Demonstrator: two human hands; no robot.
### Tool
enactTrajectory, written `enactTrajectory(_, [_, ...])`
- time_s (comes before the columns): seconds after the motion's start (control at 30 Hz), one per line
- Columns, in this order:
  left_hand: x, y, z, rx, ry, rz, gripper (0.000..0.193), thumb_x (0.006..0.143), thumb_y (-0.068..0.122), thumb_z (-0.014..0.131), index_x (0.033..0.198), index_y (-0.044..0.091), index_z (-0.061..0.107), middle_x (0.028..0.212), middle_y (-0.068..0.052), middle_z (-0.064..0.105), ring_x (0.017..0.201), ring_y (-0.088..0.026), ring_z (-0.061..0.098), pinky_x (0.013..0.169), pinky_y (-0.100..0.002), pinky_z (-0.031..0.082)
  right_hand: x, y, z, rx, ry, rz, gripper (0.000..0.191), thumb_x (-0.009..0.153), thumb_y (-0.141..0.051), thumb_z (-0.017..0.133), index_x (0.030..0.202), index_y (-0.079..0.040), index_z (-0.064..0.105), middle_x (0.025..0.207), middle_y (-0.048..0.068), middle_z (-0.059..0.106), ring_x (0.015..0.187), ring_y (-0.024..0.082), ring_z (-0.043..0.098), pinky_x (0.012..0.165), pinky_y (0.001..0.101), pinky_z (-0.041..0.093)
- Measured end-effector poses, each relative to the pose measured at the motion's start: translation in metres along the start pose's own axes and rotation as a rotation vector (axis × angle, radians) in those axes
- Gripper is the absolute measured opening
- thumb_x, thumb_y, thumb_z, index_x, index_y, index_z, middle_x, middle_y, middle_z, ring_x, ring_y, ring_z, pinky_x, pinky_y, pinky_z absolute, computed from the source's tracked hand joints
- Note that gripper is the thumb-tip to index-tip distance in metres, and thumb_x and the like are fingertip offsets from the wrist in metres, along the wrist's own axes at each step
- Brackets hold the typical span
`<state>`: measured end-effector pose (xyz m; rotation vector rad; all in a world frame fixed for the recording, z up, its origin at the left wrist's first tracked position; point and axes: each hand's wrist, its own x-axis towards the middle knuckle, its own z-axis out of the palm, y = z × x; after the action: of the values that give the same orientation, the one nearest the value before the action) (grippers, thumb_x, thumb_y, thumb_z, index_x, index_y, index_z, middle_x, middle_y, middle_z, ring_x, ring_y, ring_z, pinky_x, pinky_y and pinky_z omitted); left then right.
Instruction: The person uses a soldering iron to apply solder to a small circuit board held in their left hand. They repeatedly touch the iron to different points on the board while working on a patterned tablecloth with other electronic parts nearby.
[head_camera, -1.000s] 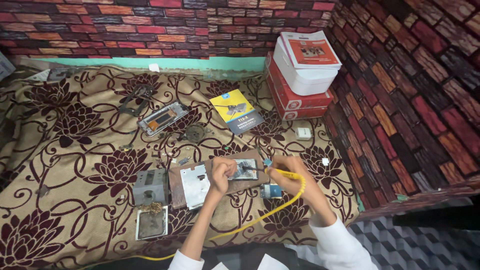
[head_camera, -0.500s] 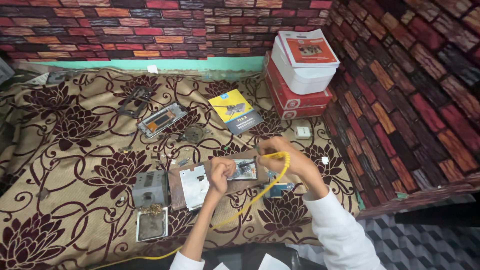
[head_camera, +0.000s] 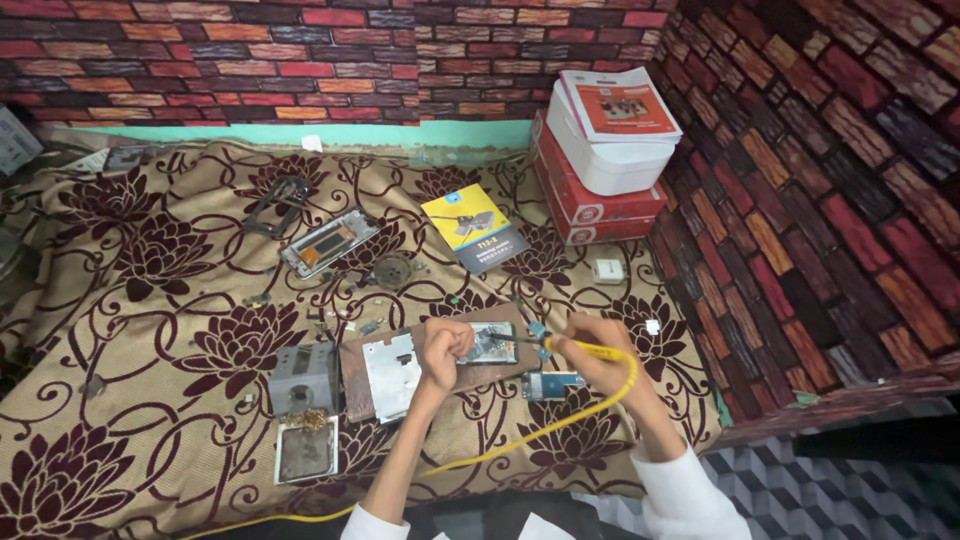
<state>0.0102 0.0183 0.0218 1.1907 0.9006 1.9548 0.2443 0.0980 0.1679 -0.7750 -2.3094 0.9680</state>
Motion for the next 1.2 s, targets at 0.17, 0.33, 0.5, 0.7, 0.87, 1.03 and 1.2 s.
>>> enactTrajectory(0.17, [-0.001, -0.004, -0.003, -0.028, -0.009, -0.019, 0.032, 0.079, 0.021, 0.038, 0.055, 0.006, 0.022, 0.05, -0.003, 0.023, 0.049, -0.014, 0.022, 0.05, -0.034, 0.022, -0.027, 0.005, 0.003, 0.03, 0.044, 0.057, 0.027, 0.085, -0.024, 0.069, 0.073, -0.001, 0.063, 0.053, 0.004, 0.057, 0.048, 0.012, 0.051, 0.045, 0.0328, 0.036])
enactTrajectory(0.33, [-0.001, -0.011, -0.006, -0.004, 0.007, -0.006, 0.032, 0.078, 0.021, 0.037, 0.055, 0.006, 0.022, 0.05, -0.003, 0.023, 0.048, -0.014, 0.021, 0.049, -0.034, 0.021, -0.028, 0.007, 0.006, 0.02, 0.053, -0.019, 0.027, 0.084, -0.023, 0.068, 0.072, 0.0, 0.063, 0.056, 0.005, 0.055, 0.049, 0.012, 0.049, 0.047, 0.0326, 0.036])
enactTrajectory(0.5, [-0.001, -0.015, -0.007, 0.062, 0.008, 0.031, 0.032, 0.077, 0.023, 0.035, 0.051, 0.007, 0.024, 0.048, -0.002, 0.023, 0.047, -0.015, 0.022, 0.048, -0.033, 0.025, -0.02, 0.009, 0.007, 0.065, 0.018, 0.131, 0.029, 0.082, -0.025, 0.066, 0.068, 0.0, 0.063, 0.049, 0.005, 0.057, 0.044, 0.012, 0.053, 0.044, 0.0314, 0.039])
enactTrajectory(0.7, [-0.002, -0.01, -0.005, 0.018, 0.001, 0.004, 0.033, 0.078, 0.023, 0.036, 0.053, 0.006, 0.024, 0.049, -0.002, 0.023, 0.047, -0.015, 0.022, 0.049, -0.034, 0.023, -0.011, 0.002, 0.006, 0.076, 0.037, 0.185, 0.03, 0.082, -0.026, 0.063, 0.067, 0.0, 0.061, 0.047, 0.005, 0.055, 0.043, 0.011, 0.054, 0.044, 0.0303, 0.042])
enactTrajectory(0.87, [-0.001, -0.006, -0.005, 0.015, -0.018, -0.006, 0.032, 0.078, 0.022, 0.037, 0.054, 0.006, 0.023, 0.05, -0.002, 0.023, 0.048, -0.014, 0.021, 0.049, -0.034, 0.021, -0.013, -0.009, 0.003, 0.096, -0.03, 0.189, 0.032, 0.085, -0.028, 0.063, 0.069, -0.001, 0.061, 0.047, 0.004, 0.056, 0.043, 0.01, 0.056, 0.043, 0.0296, 0.042])
enactTrajectory(1.03, [-0.001, -0.003, -0.004, 0.014, -0.021, -0.011, 0.032, 0.078, 0.022, 0.037, 0.054, 0.006, 0.023, 0.05, -0.002, 0.023, 0.048, -0.014, 0.022, 0.049, -0.034, 0.021, -0.018, -0.013, 0.001, 0.087, -0.079, 0.115, 0.033, 0.086, -0.029, 0.066, 0.07, -0.001, 0.061, 0.05, 0.003, 0.055, 0.047, 0.009, 0.052, 0.045, 0.0303, 0.038])
enactTrajectory(1.2, [-0.001, -0.006, -0.006, 0.025, -0.007, -0.007, 0.032, 0.078, 0.022, 0.037, 0.054, 0.006, 0.022, 0.05, -0.002, 0.023, 0.048, -0.014, 0.022, 0.049, -0.034, 0.021, -0.017, -0.009, 0.001, 0.077, -0.089, 0.134, 0.031, 0.085, -0.028, 0.066, 0.071, -0.001, 0.061, 0.05, 0.003, 0.055, 0.048, 0.009, 0.053, 0.045, 0.0315, 0.039])
